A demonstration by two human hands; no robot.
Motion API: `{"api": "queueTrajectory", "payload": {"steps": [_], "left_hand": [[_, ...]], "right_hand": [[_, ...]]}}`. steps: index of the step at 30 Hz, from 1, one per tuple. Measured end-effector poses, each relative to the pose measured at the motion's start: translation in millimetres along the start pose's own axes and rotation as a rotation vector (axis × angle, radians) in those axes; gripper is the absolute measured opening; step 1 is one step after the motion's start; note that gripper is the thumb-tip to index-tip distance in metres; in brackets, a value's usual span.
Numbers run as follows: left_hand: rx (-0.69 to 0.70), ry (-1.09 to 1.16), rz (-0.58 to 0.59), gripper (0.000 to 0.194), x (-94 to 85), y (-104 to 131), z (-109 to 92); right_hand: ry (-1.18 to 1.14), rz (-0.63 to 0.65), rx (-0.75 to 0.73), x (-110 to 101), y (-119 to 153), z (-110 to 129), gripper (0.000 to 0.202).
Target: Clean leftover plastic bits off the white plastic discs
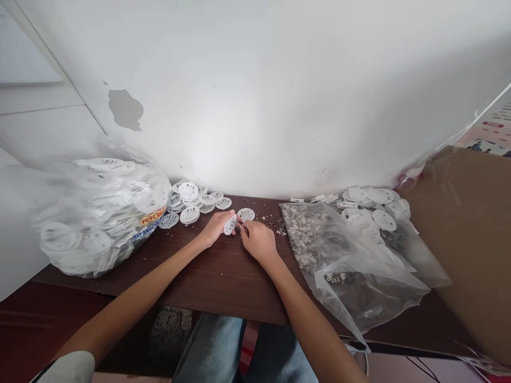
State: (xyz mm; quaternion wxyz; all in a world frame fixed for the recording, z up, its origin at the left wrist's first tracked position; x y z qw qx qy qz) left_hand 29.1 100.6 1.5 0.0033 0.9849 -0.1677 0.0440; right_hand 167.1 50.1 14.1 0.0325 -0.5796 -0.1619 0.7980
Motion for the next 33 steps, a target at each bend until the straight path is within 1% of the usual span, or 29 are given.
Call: {"api": "queueTrajectory", "payload": {"steps": [6,10,14,17,20,22,24,27,33], "left_hand": [[0.044,-0.054,0.021,0.048,2.2,1.2,2.1],[0.05,-0.065,0.031,0.048,2.4,0.7,4.4],[0.041,-0.062,0.022,0.049,1.6,1.1,3.7],[-0.008,0.025,0.008,0.05,-0.2,1.1,4.5],[-0.053,0.216,-0.005,0.05,-2.0,0.7,5.9],[-0.057,0.342,-0.012,0.048,-1.5,0.8,6.0],[-0.045,0.427,-0.016,0.046,0.7,1.7,5.6],[-0.007,0.472,-0.033,0.042,4.3,4.1,3.7],[0.015,0.461,-0.048,0.039,7.3,5.5,2.2]], "right_hand": [[0.094,0.042,-0.028,0.4,0.9,8.1,0.026],[0.101,0.063,-0.044,1.0,1.4,11.8,0.027],[0.084,0.06,-0.024,0.8,1.9,9.0,0.027],[0.029,0.05,0.008,0.7,1.3,3.6,0.026],[-0.131,0.018,0.048,-0.5,-0.2,-2.7,0.025],[-0.239,-0.008,0.063,-1.7,-1.2,-5.0,0.023],[-0.297,-0.027,0.065,-3.0,-1.7,-4.8,0.022],[-0.29,-0.021,0.08,-3.8,-1.2,-3.2,0.022],[-0.161,0.013,0.125,-4.7,1.4,-3.1,0.021]]}}
Point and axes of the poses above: each hand's wrist, its own y-axis away from the middle knuckle, its own x-axis out of the palm, z = x × y, the point moved 9 cm from there along -y, towards the middle knuckle, and after that the axes turned 8 degrees about y, right-handed, at the moved point
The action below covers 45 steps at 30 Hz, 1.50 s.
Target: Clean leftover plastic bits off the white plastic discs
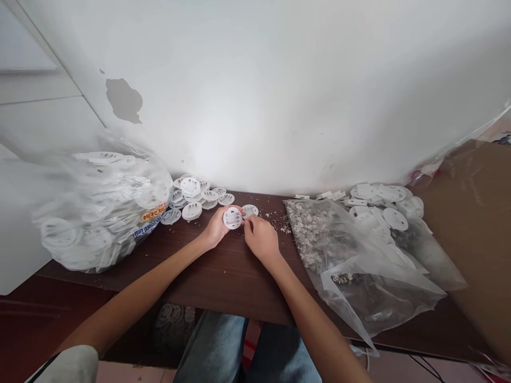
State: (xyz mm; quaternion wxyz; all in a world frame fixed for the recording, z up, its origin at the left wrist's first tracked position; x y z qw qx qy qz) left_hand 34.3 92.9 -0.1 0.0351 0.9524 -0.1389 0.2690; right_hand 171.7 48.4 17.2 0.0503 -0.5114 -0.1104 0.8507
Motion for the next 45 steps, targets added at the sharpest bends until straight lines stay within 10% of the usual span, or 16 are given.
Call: {"api": "queueTrajectory", "payload": {"steps": [45], "left_hand": [[0.078,-0.039,-0.026,0.032,2.9,7.8,8.9]], "right_hand": [[0.154,-0.062,0.0,-3.8,3.4,5.3,0.025]]}}
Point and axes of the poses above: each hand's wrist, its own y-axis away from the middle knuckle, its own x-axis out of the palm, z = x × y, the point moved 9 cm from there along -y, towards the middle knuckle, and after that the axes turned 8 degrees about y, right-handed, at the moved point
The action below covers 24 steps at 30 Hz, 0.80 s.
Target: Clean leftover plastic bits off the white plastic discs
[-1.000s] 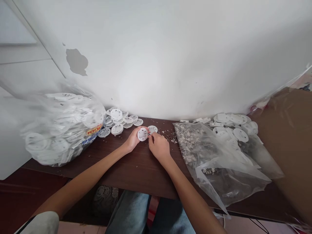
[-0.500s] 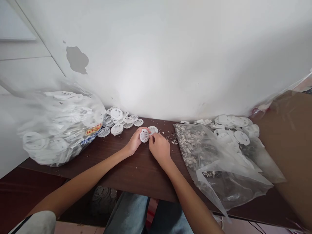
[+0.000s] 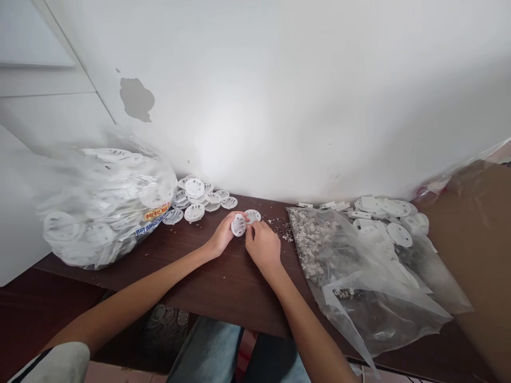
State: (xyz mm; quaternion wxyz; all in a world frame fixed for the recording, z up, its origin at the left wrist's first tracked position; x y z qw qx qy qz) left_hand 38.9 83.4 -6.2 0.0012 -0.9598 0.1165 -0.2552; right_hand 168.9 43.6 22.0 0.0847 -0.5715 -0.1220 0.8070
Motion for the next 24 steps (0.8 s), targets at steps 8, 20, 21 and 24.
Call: {"api": "queueTrajectory", "payload": {"steps": [8,20,21,24], "left_hand": [[0.038,-0.106,0.005,0.035,-0.2,2.5,-4.2],[0.175,-0.427,0.006,0.038,1.3,7.2,-15.4],[0.178,-0.459,0.004,0.039,0.3,6.7,-15.0],[0.181,-0.535,-0.005,0.04,-2.3,5.4,-14.3]], "right_hand": [[0.024,0.019,-0.014,0.1,1.0,1.1,0.024],[0.07,0.064,-0.029,-0.5,3.5,9.1,0.021],[0.083,0.067,-0.031,-0.8,3.8,10.1,0.022],[0.114,0.07,-0.028,-2.2,4.4,11.9,0.023]]}}
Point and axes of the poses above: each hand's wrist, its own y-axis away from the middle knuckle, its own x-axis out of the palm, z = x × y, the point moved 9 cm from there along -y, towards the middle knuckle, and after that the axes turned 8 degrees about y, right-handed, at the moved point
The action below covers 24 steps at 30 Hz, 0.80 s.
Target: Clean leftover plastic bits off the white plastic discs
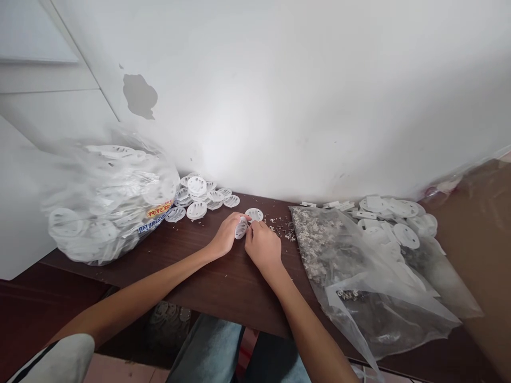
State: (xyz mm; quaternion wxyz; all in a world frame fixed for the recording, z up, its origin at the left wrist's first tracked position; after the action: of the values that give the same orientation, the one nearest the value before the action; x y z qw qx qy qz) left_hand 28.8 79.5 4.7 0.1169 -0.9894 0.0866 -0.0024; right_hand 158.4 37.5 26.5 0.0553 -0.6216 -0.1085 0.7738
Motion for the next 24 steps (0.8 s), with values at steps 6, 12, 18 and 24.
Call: {"api": "queueTrajectory", "payload": {"steps": [6,12,18,24], "left_hand": [[-0.032,-0.005,0.006,0.04,2.0,-1.8,3.0],[-0.162,0.142,-0.053,0.04,-4.4,-8.0,11.2],[-0.205,0.193,0.001,0.054,-4.4,-12.1,13.2],[-0.214,0.193,0.037,0.059,0.1,-11.5,14.9]], "right_hand": [[0.016,0.035,-0.003,2.6,-1.7,-1.7,0.023],[0.053,-0.017,0.012,-0.6,-2.3,-10.3,0.025],[-0.036,-0.04,-0.037,1.5,-3.0,-7.0,0.023],[-0.145,-0.038,-0.057,7.0,-3.5,-5.9,0.024]]}}
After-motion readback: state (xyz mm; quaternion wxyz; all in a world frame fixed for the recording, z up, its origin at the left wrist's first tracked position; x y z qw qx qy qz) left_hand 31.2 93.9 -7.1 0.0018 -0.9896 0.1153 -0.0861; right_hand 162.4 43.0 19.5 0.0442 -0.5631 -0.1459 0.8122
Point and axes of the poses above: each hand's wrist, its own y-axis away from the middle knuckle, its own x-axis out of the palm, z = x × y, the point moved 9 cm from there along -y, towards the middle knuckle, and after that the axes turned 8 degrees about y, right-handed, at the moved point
